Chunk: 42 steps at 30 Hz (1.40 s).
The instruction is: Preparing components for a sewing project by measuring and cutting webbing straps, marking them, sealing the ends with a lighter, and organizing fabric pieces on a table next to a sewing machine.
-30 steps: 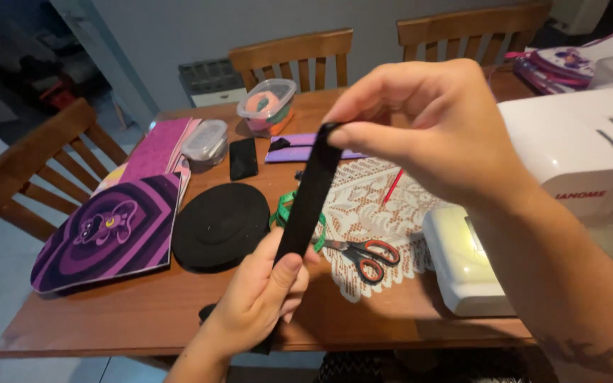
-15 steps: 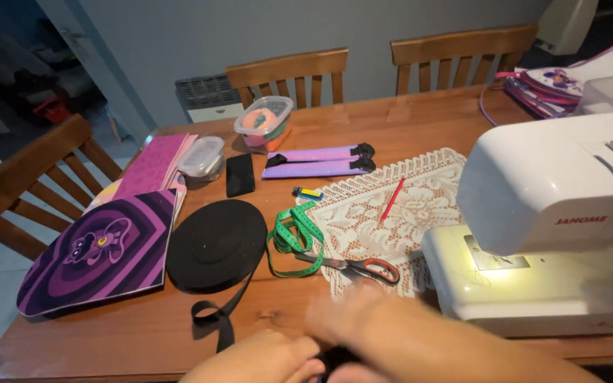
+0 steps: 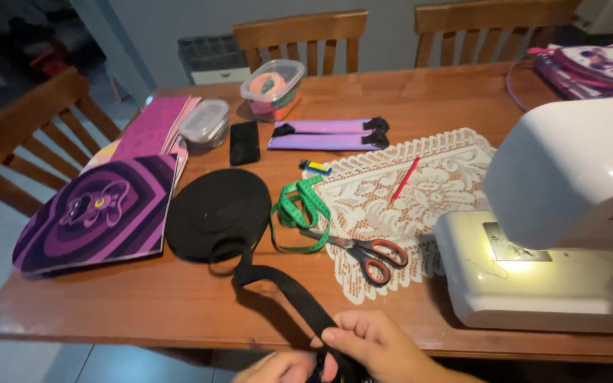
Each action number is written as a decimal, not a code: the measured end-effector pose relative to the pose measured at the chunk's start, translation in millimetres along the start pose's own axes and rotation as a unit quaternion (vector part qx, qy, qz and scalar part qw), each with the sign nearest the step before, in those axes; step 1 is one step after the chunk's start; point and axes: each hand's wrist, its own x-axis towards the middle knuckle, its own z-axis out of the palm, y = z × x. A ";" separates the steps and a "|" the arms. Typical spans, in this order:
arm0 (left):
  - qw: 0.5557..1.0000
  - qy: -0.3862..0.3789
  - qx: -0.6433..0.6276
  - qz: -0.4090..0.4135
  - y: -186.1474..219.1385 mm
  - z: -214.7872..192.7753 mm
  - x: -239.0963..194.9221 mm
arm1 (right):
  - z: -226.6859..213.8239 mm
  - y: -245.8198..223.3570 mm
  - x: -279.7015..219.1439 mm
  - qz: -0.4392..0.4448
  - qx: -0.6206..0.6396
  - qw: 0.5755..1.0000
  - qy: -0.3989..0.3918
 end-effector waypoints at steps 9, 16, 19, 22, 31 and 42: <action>0.563 0.270 -0.680 -0.385 56.1 17.2 -2.5 | 26.2 39.6 -4.4 -0.004 -0.265 0.962 -0.066; 0.555 0.252 -0.726 -0.318 13.3 30.9 -4.5 | 24.6 76.5 -0.8 -0.155 -0.430 0.888 -0.054; 0.550 0.227 -0.737 -0.321 -6.3 31.3 -0.8 | 15.1 97.4 0.9 -0.168 -0.463 0.867 -0.072; 0.547 0.187 -0.749 -0.323 -17.8 25.5 2.4 | 13.7 97.4 -1.6 -0.150 -0.476 0.861 -0.099; 0.647 0.144 -0.658 -0.357 -21.7 10.9 -1.9 | -55.4 -9.5 22.5 -0.076 -0.771 0.618 0.133; 0.718 0.123 -0.531 -0.432 -7.3 -21.2 -5.6 | -102.9 -18.6 42.7 0.002 -0.824 0.496 0.275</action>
